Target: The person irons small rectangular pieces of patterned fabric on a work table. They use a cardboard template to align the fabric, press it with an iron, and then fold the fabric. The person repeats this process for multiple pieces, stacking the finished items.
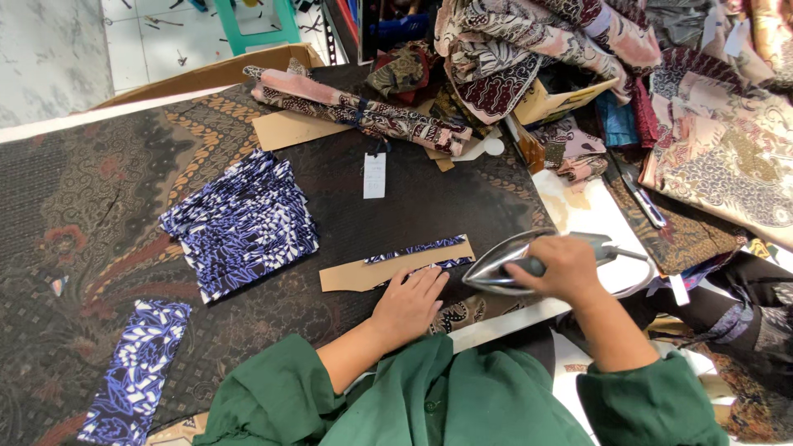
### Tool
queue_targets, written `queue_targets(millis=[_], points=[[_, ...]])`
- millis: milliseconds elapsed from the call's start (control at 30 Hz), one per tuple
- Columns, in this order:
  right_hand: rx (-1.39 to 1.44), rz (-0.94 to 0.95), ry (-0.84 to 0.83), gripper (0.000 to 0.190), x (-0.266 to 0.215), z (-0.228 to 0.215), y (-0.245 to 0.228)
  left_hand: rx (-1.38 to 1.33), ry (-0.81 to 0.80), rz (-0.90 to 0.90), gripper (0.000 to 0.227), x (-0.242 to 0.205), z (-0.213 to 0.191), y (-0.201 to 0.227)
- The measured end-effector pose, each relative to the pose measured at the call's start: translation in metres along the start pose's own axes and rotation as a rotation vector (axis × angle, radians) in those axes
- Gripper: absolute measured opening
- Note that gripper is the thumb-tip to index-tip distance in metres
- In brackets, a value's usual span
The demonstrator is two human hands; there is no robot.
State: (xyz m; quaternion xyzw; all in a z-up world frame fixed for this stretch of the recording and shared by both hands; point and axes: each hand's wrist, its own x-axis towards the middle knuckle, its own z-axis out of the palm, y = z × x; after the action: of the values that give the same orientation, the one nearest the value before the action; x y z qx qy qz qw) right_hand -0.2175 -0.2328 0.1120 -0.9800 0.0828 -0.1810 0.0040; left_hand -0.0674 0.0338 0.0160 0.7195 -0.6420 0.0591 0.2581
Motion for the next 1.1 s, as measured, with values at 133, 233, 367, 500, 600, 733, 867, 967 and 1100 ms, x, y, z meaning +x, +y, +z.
queue_targets(millis=[133,233,367,500,600,733,867,967,1100], points=[[-0.067,0.012,-0.054,0.047,0.003,0.011,-0.031,-0.119,0.030,-0.046,0.045,0.007,-0.001,-0.006],[-0.030,0.093,-0.149,0.048,0.014,0.016,-0.040,-0.194,0.038,-0.072,0.041,0.011,-0.006,-0.012],[-0.009,0.022,-0.192,0.051,0.029,0.021,-0.052,-0.162,-0.018,-0.245,0.031,0.011,-0.021,-0.021],[0.027,-0.042,-0.192,0.052,0.034,0.027,-0.059,0.025,-0.024,-0.380,0.025,0.004,-0.034,-0.028],[0.032,-0.101,-0.221,0.053,0.037,0.028,-0.061,-0.022,-0.038,-0.406,0.019,0.007,-0.035,-0.036],[0.099,-0.118,-0.270,0.053,0.040,0.034,-0.076,-0.033,-0.050,-0.434,0.019,0.009,-0.034,-0.037],[0.114,-0.126,-0.241,0.054,0.043,0.035,-0.084,0.019,0.014,-0.451,0.025,-0.004,-0.044,-0.032],[0.129,-0.136,-0.260,0.058,0.046,0.034,-0.084,0.077,0.098,-0.441,0.022,-0.014,-0.051,-0.035],[0.154,-0.139,-0.296,0.058,0.046,0.036,-0.095,0.012,-0.005,-0.558,0.018,-0.027,-0.050,-0.037]])
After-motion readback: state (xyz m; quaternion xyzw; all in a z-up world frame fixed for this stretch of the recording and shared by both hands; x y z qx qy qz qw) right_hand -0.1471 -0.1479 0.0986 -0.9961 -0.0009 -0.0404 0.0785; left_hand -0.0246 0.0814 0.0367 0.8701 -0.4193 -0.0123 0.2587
